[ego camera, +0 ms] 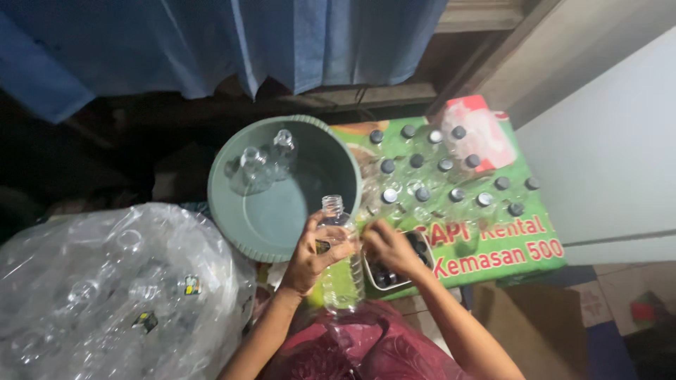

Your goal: The person repeatedly picks up empty plastic bottles from a basin and a table, screws on black caps from a metal tin, and places the capped bottles on the table. The person also briefly wipes the table surface with a tissue.

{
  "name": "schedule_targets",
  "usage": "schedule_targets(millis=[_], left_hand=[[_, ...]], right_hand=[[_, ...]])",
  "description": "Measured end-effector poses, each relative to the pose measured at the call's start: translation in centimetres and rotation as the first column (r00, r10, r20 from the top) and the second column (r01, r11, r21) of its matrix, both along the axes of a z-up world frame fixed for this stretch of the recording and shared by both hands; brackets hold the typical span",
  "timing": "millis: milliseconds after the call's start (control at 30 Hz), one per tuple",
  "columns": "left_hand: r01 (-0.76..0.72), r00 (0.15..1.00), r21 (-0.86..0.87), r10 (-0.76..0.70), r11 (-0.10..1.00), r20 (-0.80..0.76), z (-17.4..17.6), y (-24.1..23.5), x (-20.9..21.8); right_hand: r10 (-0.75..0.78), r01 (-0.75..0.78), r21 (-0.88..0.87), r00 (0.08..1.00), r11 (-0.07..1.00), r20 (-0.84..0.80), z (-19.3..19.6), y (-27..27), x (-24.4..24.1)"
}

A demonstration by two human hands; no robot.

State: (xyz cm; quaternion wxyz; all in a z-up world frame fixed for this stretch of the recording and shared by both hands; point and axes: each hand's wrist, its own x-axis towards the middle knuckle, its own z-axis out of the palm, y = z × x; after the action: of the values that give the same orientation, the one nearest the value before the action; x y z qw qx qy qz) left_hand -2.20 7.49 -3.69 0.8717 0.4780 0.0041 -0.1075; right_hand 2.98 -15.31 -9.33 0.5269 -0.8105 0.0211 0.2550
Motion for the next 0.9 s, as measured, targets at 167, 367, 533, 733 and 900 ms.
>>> schedule_targets(millis=[167,367,533,733,900], left_hand=[[0.025,0.982,0.311,-0.082,0.95,0.172,1.4,-1.2,-0.4],[-0.037,0.979,0.251,-0.015,0.967,0.205,3.4,-2.2,-2.1],[-0.053,0.985,0.407,-0.019,0.912,0.169,4.5,-1.8,-3.0],[-0.107,0.976,0.395,0.021,0.913,0.215,4.0,-1.6,-3.3],[-0.135,0.972,0.365,0.05,0.921,0.231,3.7,-1.7,-3.3]], right_hand=[[-0.249,0.237,0.669,0.965,0.704,-0.079,9.5,-1.1,2.0],[-0.245,0.324,0.667,0.946,0.672,-0.212,12.4,2.5,1.8],[-0.261,0.289,0.546,0.957,0.787,-0.129,12.7,5.2,2.3],[-0.151,0.032,0.49,0.967,0.871,0.207,12.7,6.7,2.3],[-0.098,-0.059,0.371,0.916,0.927,0.39,13.2,7.0,1.5]])
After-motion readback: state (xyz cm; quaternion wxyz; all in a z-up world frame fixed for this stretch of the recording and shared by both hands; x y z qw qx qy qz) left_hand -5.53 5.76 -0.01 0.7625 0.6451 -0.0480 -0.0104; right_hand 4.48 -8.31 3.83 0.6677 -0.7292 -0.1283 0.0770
